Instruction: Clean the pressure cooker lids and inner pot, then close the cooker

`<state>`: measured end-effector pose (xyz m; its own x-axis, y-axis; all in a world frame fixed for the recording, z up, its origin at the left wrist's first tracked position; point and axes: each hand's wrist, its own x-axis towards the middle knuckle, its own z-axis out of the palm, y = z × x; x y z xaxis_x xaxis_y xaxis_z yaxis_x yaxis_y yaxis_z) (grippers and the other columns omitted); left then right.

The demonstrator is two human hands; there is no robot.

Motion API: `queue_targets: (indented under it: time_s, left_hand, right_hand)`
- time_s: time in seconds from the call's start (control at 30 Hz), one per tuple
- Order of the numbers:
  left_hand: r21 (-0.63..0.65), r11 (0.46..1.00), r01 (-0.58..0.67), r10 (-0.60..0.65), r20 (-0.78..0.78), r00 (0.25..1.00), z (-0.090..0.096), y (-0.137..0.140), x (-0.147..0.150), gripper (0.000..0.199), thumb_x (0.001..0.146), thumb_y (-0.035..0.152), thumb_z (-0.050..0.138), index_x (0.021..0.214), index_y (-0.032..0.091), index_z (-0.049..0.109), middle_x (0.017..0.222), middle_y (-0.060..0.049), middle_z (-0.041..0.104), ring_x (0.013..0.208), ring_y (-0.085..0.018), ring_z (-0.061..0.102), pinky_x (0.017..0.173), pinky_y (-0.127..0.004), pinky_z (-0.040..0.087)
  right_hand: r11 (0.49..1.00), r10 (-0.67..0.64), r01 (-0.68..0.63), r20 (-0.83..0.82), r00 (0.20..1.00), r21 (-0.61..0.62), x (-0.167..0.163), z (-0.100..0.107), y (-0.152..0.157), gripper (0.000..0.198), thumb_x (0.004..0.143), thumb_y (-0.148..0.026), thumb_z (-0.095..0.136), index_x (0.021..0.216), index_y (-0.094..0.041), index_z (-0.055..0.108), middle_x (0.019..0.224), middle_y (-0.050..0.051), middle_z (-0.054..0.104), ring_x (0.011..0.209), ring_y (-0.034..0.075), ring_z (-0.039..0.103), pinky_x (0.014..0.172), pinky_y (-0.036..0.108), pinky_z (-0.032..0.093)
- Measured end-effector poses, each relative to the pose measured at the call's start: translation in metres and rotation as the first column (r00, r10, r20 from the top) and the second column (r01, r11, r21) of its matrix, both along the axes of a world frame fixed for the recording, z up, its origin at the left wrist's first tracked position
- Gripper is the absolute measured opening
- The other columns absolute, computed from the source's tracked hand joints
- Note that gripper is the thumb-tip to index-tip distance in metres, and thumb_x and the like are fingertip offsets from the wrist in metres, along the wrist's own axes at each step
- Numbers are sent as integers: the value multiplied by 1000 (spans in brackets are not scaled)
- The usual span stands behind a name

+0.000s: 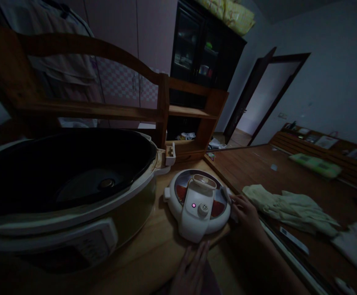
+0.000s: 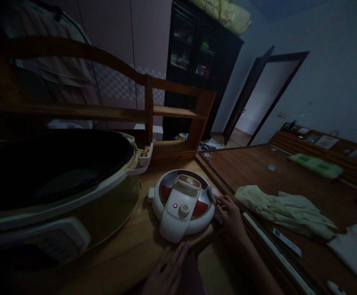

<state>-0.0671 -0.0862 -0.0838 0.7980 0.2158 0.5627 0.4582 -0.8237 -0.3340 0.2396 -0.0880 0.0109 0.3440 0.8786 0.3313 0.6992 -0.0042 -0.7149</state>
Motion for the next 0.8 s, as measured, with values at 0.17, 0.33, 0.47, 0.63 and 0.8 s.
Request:
queue_targets:
  time_s: [0.17, 0.33, 0.47, 0.63, 0.8]
  left_hand:
    - [5, 1000, 16, -17, 40, 999, -2, 1, 2, 41, 91, 37, 49, 125, 22, 66, 159, -9, 30, 150, -28, 17, 121, -54, 8]
    - [10, 1000, 7, -7, 76, 997, -3, 1, 4, 39, 91, 36, 49, 122, 22, 68, 159, -8, 30, 150, -27, 17, 122, -54, 6]
    - [38, 999, -28, 26, 65, 998, -4, 1, 4, 42, 90, 38, 49, 126, 25, 65, 159, -6, 31, 150, -27, 16, 122, -54, 8]
    - [9, 1000, 6, -7, 71, 997, -2, 2, 4, 45, 89, 35, 49, 129, 22, 63, 160, -8, 29, 151, -27, 15, 122, -54, 6]
    - [-1, 1000, 26, -26, 116, 993, -1, 2, 5, 43, 87, 29, 50, 126, 20, 65, 158, -10, 32, 150, -27, 18, 122, -54, 7]
  right_hand:
    - [994, -107, 108, -41, 993, 13, 20, -3, 30, 40, 84, -44, 58, 110, -18, 74, 104, 10, 65, 92, 24, 63, 78, 35, 52]
    - [993, -115, 116, -80, 990, 14, 26, -3, 46, 44, 82, -48, 59, 109, -17, 74, 101, 10, 67, 91, 24, 62, 78, 34, 50]
    - [998, -63, 60, -165, 984, -26, 18, 5, 35, 45, 79, -52, 65, 105, -17, 74, 100, 8, 69, 86, 21, 63, 76, 32, 51]
    - [989, -2, -43, -302, 953, -141, 5, 15, 14, 47, 78, -55, 69, 104, -15, 70, 82, 5, 69, 72, 19, 64, 63, 28, 50]
    - [985, 2, -65, -373, 928, -157, -30, 27, -5, 39, 79, -51, 72, 97, -16, 69, 80, 4, 66, 70, 18, 64, 58, 26, 50]
